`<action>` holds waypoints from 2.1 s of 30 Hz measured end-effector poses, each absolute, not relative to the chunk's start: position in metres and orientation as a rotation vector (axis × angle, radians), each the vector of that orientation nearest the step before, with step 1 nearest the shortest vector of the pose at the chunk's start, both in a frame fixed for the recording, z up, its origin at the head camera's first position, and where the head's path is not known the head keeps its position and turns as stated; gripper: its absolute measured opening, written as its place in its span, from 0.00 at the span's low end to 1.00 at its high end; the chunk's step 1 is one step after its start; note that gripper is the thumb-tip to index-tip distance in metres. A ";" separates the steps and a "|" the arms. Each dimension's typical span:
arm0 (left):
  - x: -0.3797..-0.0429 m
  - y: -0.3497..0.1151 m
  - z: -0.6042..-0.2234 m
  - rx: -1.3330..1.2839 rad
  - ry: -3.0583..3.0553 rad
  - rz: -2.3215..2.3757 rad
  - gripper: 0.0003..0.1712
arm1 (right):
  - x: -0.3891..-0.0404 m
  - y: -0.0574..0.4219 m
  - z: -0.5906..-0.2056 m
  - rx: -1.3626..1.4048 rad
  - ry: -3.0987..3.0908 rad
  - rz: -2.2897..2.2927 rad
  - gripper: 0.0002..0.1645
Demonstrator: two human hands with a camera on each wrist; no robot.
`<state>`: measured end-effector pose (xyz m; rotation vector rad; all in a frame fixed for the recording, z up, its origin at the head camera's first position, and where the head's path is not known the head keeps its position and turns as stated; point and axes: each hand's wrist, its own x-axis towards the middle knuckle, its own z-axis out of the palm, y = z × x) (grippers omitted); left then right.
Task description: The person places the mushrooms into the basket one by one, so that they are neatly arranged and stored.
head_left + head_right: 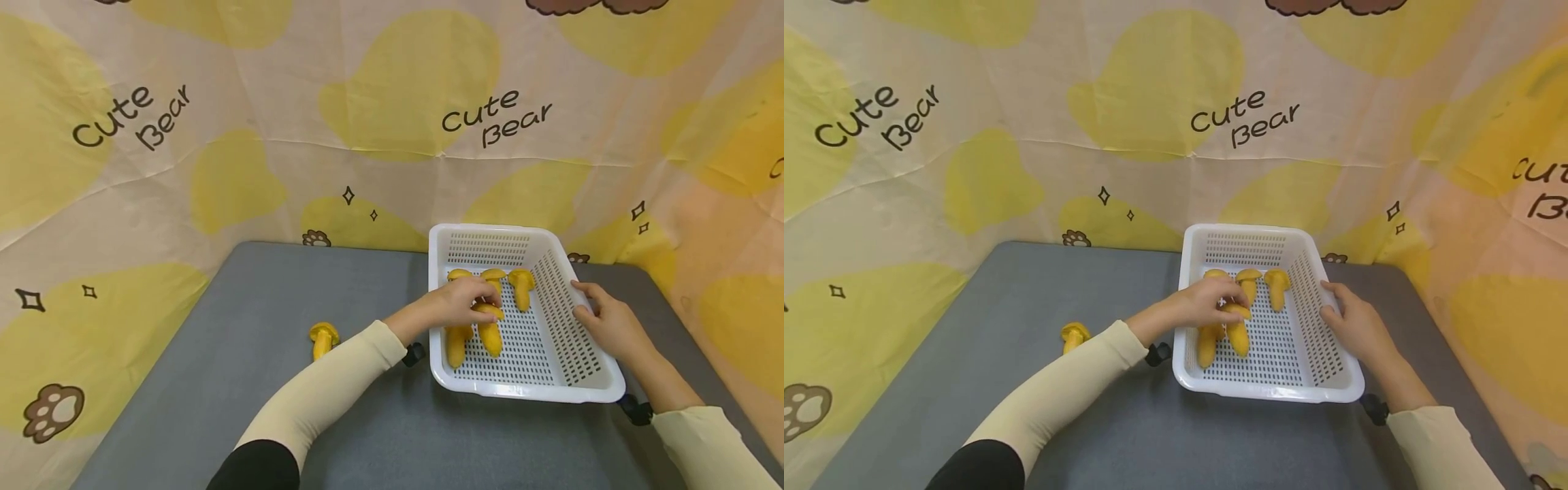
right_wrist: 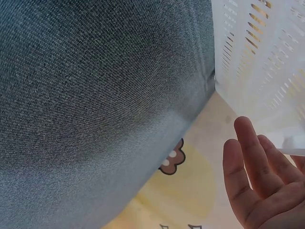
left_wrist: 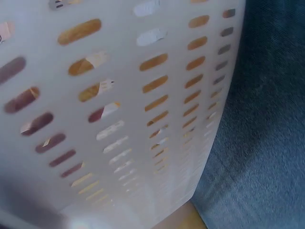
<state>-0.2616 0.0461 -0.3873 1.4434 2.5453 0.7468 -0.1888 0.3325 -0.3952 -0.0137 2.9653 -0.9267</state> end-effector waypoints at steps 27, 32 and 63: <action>-0.261 0.065 -0.394 1.355 2.549 0.553 0.08 | -0.187 0.332 -0.394 -0.030 2.978 -0.902 0.35; -0.260 0.071 -0.395 1.359 2.542 0.549 0.07 | -0.187 0.332 -0.393 -0.038 2.981 -0.898 0.35; -0.258 0.079 -0.402 1.201 2.474 0.484 0.05 | -0.186 0.332 -0.393 -0.054 2.986 -0.912 0.34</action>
